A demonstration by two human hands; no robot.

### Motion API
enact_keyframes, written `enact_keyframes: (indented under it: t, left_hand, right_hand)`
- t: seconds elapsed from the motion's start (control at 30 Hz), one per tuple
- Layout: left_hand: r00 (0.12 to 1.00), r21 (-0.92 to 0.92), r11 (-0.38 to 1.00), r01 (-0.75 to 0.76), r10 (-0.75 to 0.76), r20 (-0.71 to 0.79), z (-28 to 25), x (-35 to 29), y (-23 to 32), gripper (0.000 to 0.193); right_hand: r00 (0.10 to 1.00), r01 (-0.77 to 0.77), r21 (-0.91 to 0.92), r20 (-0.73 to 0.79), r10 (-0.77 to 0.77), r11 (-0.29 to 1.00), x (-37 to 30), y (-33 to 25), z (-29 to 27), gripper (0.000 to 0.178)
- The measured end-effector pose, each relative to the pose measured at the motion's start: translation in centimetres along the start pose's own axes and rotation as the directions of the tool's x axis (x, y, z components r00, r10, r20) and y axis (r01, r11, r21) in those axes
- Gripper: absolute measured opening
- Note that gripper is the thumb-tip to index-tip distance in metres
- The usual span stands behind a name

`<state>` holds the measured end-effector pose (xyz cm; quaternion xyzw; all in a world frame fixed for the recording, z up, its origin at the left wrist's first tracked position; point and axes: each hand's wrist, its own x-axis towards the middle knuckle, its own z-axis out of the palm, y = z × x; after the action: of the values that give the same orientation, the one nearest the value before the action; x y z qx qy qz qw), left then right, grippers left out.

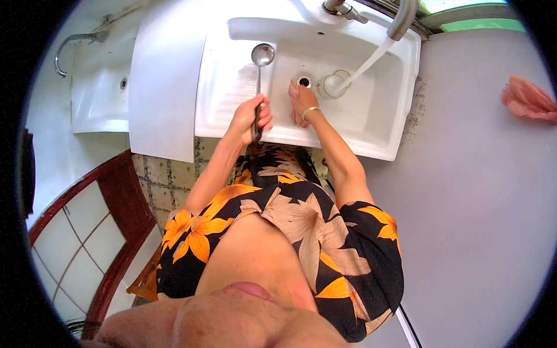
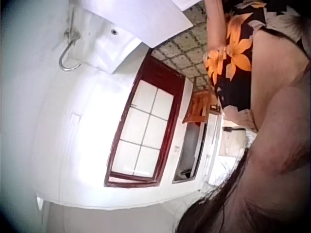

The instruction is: The person washes a jar and a ladle at a sink using a cloth. They rinse the items under running water, wipe them with the cloth, and set them aside.

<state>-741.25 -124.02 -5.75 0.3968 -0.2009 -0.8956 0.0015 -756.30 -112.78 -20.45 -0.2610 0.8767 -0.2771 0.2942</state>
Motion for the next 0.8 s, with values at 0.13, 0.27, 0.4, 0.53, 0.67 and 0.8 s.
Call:
enact_keyframes:
  t: [0.13,0.27,0.4,0.53,0.67,0.8]
  left_hand:
    - [0.987,-0.121,0.988,0.091,-0.074,0.142,2.8,8.1,-2.6,0.016]
    - [0.981,-0.257,0.947,0.193,-0.176,0.087,7.8,15.6,-7.3,0.012]
    - [0.988,-0.284,0.948,0.142,-0.155,-0.022,10.5,17.4,-9.7,0.01]
    - [0.985,-0.266,0.953,0.144,-0.165,-0.056,11.2,14.2,-7.9,0.014]
    - [0.991,-0.131,0.985,0.112,-0.102,0.086,12.0,9.0,-7.5,0.01]
    - [0.96,-0.168,0.974,0.149,-0.102,0.262,4.7,5.0,-6.0,0.01]
  right_hand:
    - [0.975,0.138,-0.131,0.193,-0.112,0.982,-3.3,3.6,-3.3,0.032]
    - [0.981,-0.185,0.469,0.031,0.193,0.864,-5.5,5.6,-9.5,0.027]
    - [0.925,0.221,0.567,-0.38,0.014,0.793,-6.9,1.8,-17.7,0.026]
    - [0.84,0.533,0.621,-0.471,-0.269,0.575,-5.7,-9.3,-25.9,0.031]
    - [0.845,0.532,0.679,-0.388,-0.368,0.506,-3.9,-14.1,-27.8,0.029]
    - [0.884,0.466,0.695,-0.343,-0.318,0.547,-2.4,-21.6,-21.1,0.023]
